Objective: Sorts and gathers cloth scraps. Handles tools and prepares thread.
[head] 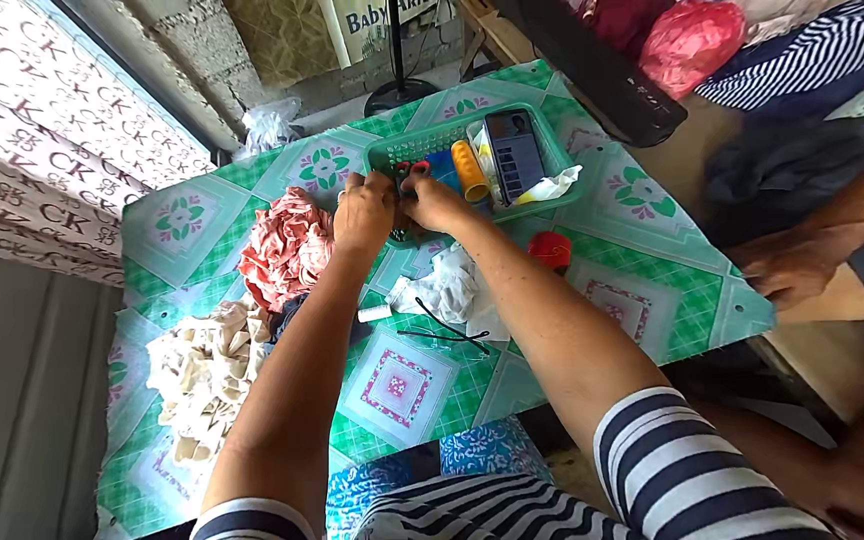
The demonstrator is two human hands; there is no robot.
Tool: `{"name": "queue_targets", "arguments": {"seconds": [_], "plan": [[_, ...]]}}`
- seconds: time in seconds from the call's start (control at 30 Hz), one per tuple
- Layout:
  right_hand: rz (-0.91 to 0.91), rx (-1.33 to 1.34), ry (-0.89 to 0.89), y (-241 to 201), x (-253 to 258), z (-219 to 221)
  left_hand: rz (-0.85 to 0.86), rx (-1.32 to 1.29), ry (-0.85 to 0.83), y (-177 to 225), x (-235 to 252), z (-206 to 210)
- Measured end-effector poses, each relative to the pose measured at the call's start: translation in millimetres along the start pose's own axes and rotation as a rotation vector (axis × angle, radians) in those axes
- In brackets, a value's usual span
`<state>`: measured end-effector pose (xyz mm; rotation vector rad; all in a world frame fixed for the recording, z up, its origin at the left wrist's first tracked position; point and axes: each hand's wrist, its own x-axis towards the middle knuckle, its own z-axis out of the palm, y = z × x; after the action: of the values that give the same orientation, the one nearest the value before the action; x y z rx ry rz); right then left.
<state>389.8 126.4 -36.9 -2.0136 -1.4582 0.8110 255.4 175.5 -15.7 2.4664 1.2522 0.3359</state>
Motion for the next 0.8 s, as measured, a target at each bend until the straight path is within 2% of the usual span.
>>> {"name": "queue_targets", "arguments": {"seconds": [0.07,0.17,0.23,0.3,0.43,0.53,0.63,0.8], "plan": [[-0.032,-0.088,0.024,-0.7,-11.1,-4.9,0.070,-0.072,0.038,-11.4,-19.8,-3.9],[-0.173,-0.027,0.187,8.3,-44.6,-10.0,0.181,-0.133,0.083,-38.2,-61.3,3.5],[-0.298,0.092,0.288,21.7,-75.4,-5.2,0.225,-0.151,0.047,-56.7,-92.0,14.8],[-0.374,0.179,0.308,37.1,-108.6,6.7,0.212,-0.155,-0.036,-71.4,-117.7,26.5],[-0.325,0.242,0.293,55.7,-170.6,41.3,0.196,-0.097,-0.100,-90.9,-146.5,52.0],[-0.305,0.296,0.372,59.7,-198.6,62.4,0.174,-0.097,-0.010,-96.3,-153.8,65.1],[-0.373,0.321,0.484,55.7,-218.9,72.1,0.190,-0.301,0.171,-87.6,-166.9,59.6],[-0.531,0.373,0.524,29.6,-242.4,71.0,0.194,-0.806,0.163,-53.0,-215.1,29.8]]}}
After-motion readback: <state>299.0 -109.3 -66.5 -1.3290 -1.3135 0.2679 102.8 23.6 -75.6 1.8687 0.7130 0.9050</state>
